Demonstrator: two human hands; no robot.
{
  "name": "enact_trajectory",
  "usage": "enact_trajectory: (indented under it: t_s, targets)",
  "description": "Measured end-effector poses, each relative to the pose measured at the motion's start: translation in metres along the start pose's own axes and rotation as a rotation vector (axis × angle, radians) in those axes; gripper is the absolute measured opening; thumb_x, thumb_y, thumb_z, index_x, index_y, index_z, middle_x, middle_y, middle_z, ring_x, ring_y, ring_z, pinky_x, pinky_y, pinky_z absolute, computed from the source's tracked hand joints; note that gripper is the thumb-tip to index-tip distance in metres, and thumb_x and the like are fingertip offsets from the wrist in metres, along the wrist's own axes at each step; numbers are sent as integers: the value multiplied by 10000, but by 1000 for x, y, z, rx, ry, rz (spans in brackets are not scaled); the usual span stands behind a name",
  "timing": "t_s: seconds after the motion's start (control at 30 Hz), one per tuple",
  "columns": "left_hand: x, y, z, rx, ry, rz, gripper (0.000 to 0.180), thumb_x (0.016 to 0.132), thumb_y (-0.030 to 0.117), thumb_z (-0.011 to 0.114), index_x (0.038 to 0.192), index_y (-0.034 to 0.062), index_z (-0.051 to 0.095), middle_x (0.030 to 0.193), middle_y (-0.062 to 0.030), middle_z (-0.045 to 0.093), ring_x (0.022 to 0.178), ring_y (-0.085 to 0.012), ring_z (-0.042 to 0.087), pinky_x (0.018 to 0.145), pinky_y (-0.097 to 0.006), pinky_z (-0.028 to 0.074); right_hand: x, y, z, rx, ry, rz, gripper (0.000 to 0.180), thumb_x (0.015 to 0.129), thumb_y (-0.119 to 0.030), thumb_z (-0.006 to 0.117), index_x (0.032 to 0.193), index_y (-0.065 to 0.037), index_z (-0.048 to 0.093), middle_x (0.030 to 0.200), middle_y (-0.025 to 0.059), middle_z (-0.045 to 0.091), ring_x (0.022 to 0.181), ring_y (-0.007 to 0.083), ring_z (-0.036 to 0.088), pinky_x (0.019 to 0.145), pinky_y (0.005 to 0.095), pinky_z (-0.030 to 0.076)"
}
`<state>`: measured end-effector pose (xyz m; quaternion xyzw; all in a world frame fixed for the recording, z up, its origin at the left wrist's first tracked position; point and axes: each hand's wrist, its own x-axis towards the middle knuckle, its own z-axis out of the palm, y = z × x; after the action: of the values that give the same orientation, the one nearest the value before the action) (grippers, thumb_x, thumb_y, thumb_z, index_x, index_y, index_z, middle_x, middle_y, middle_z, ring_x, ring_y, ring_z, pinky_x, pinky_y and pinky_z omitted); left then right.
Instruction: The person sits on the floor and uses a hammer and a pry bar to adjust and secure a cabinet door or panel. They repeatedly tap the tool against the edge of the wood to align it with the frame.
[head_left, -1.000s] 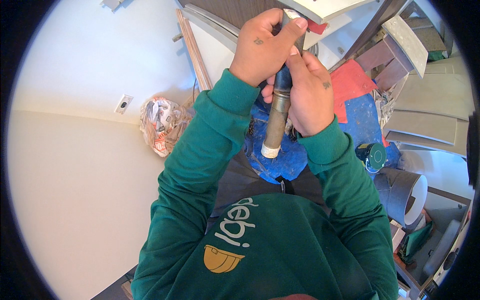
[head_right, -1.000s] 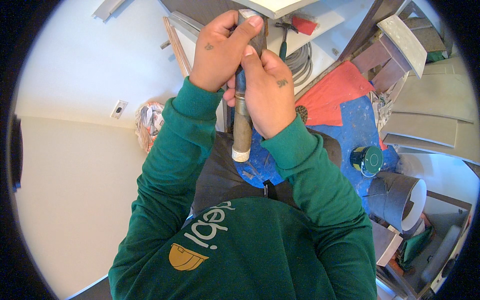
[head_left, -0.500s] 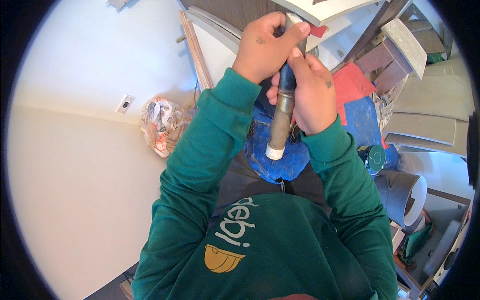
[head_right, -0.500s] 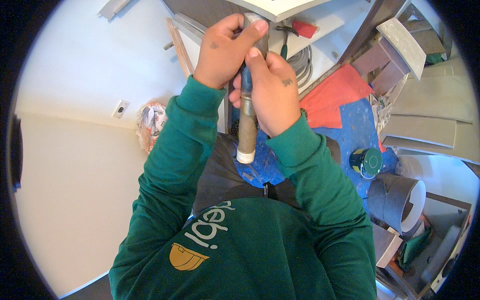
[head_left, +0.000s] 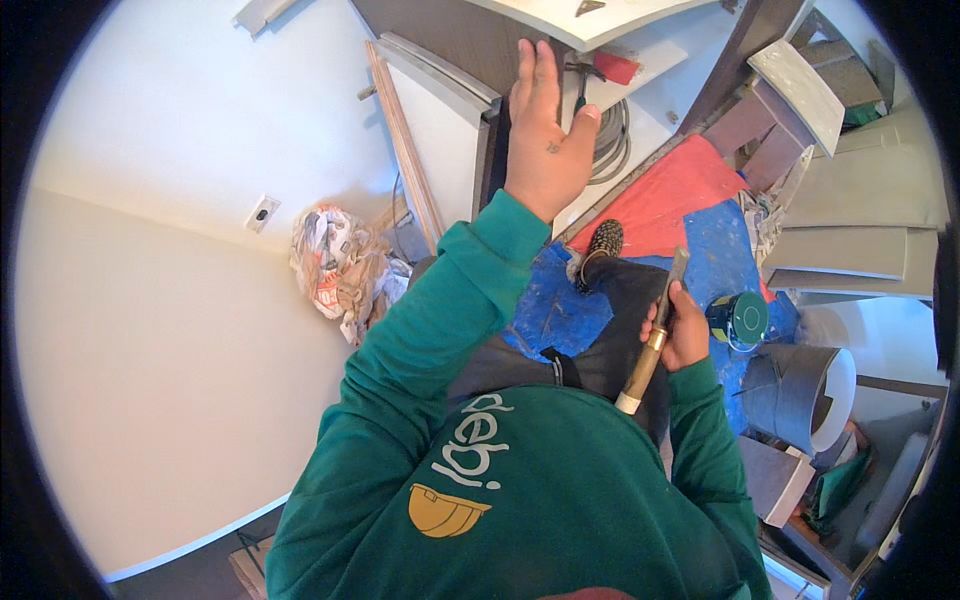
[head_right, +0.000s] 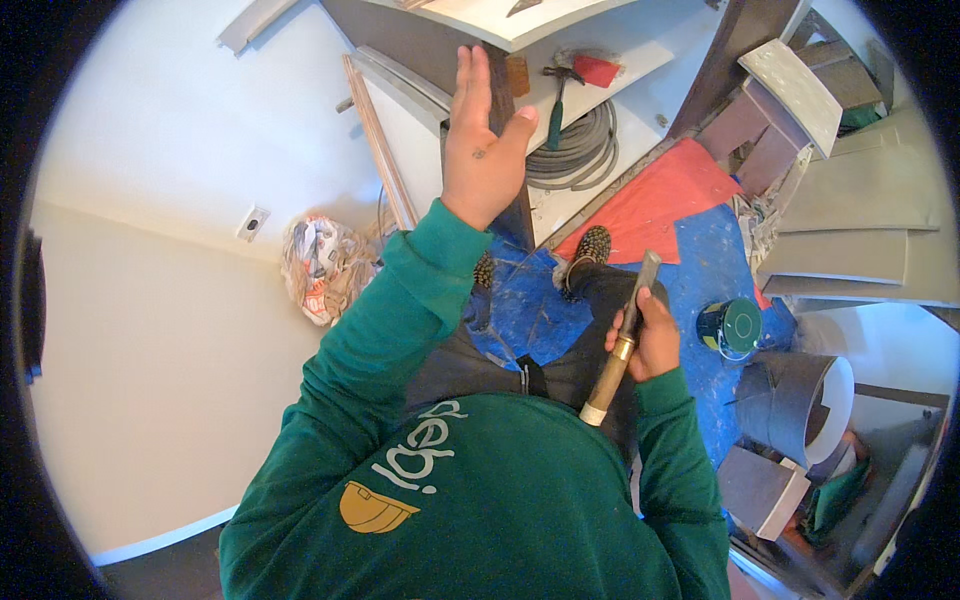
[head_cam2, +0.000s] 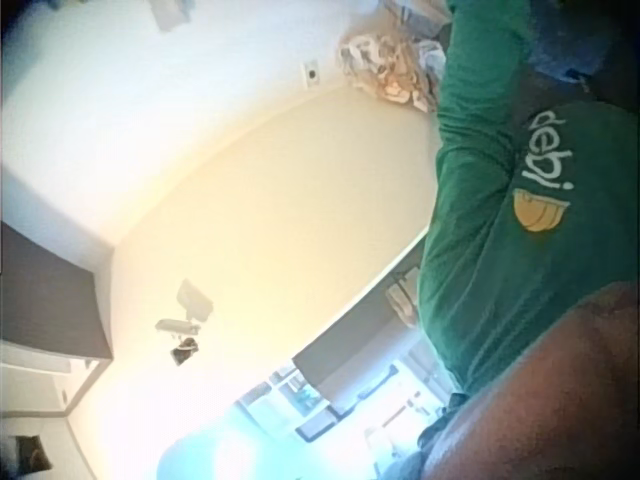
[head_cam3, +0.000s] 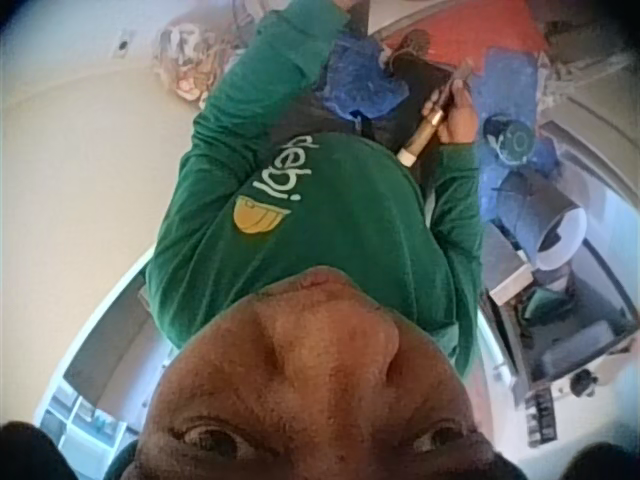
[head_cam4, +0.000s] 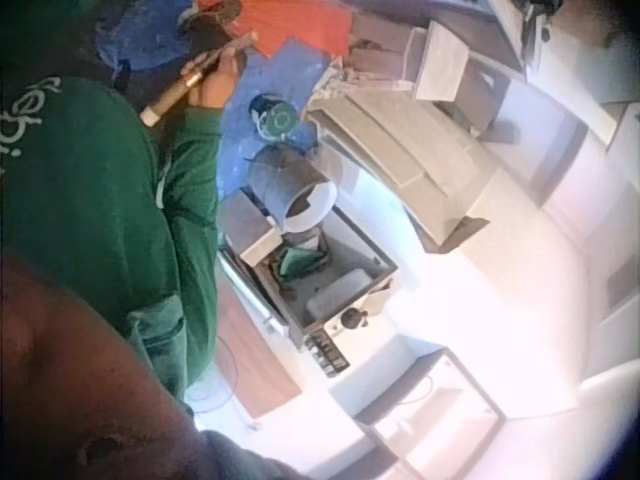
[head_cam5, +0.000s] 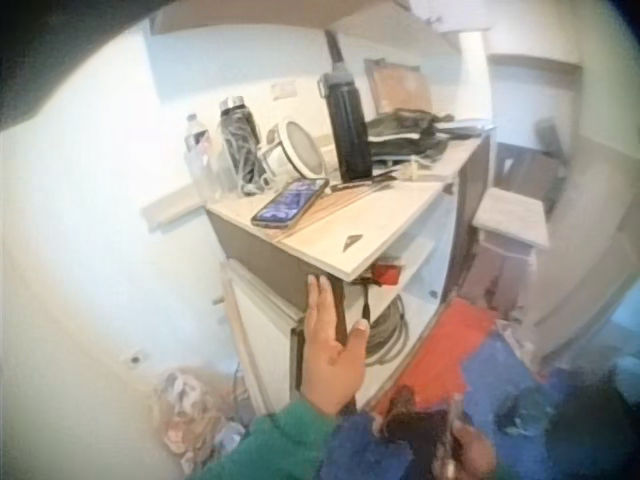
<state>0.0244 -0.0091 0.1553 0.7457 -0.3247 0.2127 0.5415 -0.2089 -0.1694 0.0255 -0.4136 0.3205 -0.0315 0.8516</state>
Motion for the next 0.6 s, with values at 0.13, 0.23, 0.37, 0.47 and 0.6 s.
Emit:
enact_trajectory:
  t_s: [0.13, 0.23, 0.37, 0.47, 0.6]
  targets:
    - [-6, 1, 7, 13, -15, -31, 771, 903, 164, 652, 1521, -49, 243, 1608, -265, 165, 1494, -341, 214, 1186, -375, 224, 4, 29, -46, 149, 18, 98, 341, 1019, -403, 505, 939, -71, 503, 717, 104, 589, 544, 252, 586, 490, 396, 514]
    - [-14, -9, 15, -45, 8, -69, 744, 906, 150, 652, 1519, -32, 271, 1606, -241, 202, 1489, -308, 235, 1183, -386, 236, 12, 45, -63, 257, -38, 149, 330, 1017, -396, 511, 941, -75, 505, 728, 107, 590, 574, 253, 585, 507, 407, 508]
    - [-12, -14, 9, -47, 65, -151, 637, 909, 127, 654, 1477, 6, 393, 1537, -192, 376, 1406, -258, 384, 1148, -382, 302, 17, 52, -67, 314, -108, 181, 320, 1010, -399, 529, 956, -85, 501, 735, 107, 587, 583, 255, 587, 520, 404, 512]
    - [4, -11, 1, -61, 112, -242, 481, 891, 131, 685, 1335, 11, 545, 1320, -135, 561, 1170, -186, 541, 977, -324, 454, 22, 55, -73, 305, -90, 186, 322, 1003, -405, 543, 965, -89, 494, 743, 107, 587, 585, 256, 588, 527, 406, 517]
    - [23, -7, -4, -87, 219, -241, 345, 820, 141, 738, 1099, -13, 604, 1140, -156, 595, 1052, -246, 578, 879, -350, 511, 23, 54, -74, 312, -107, 204, 319, 996, -405, 560, 969, -94, 489, 748, 109, 589, 584, 256, 589, 523, 410, 518]
